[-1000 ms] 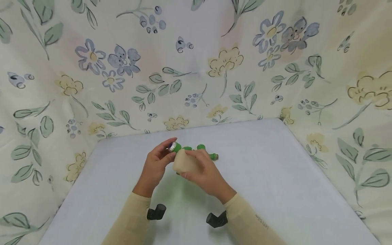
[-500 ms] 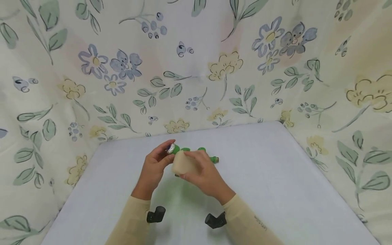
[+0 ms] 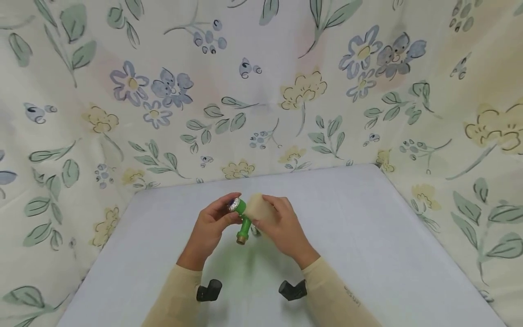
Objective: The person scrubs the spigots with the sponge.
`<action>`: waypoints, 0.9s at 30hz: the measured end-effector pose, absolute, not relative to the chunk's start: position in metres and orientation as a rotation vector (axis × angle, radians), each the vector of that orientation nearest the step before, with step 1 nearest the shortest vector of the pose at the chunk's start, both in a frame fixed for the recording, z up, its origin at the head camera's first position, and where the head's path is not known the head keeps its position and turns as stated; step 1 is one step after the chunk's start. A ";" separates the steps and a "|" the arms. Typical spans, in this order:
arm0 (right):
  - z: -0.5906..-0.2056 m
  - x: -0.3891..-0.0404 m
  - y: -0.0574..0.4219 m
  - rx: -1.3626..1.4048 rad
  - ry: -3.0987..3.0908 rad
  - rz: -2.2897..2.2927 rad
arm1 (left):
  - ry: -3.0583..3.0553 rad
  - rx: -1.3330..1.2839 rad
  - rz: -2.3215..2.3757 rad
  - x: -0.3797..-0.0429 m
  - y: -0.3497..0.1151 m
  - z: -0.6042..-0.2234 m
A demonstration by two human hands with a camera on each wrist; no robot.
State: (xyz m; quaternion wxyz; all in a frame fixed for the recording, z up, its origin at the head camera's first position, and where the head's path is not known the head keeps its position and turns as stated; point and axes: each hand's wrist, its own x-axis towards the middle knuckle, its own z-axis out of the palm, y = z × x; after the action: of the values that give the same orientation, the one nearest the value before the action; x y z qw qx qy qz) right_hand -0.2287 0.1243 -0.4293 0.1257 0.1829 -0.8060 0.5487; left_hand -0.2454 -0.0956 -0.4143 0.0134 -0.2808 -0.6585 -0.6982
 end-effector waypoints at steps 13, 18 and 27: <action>-0.432 -0.209 0.118 0.563 -2.357 1.673 | -2.068 -0.771 -2.141 -0.235 -0.095 -0.415; -0.427 -0.202 0.111 0.696 -2.324 1.666 | -2.068 -0.716 -2.122 -0.229 -0.099 -0.404; -0.405 -0.181 0.104 0.867 -2.249 1.650 | -2.075 -0.738 -2.105 -0.209 -0.102 -0.382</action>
State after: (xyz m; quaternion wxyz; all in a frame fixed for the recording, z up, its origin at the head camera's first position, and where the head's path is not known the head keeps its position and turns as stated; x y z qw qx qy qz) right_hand -0.1814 0.1035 -0.4053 0.1099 0.2951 -0.7652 0.5615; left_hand -0.2086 -0.1018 -0.3822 0.0477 -0.2420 -0.6804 -0.6901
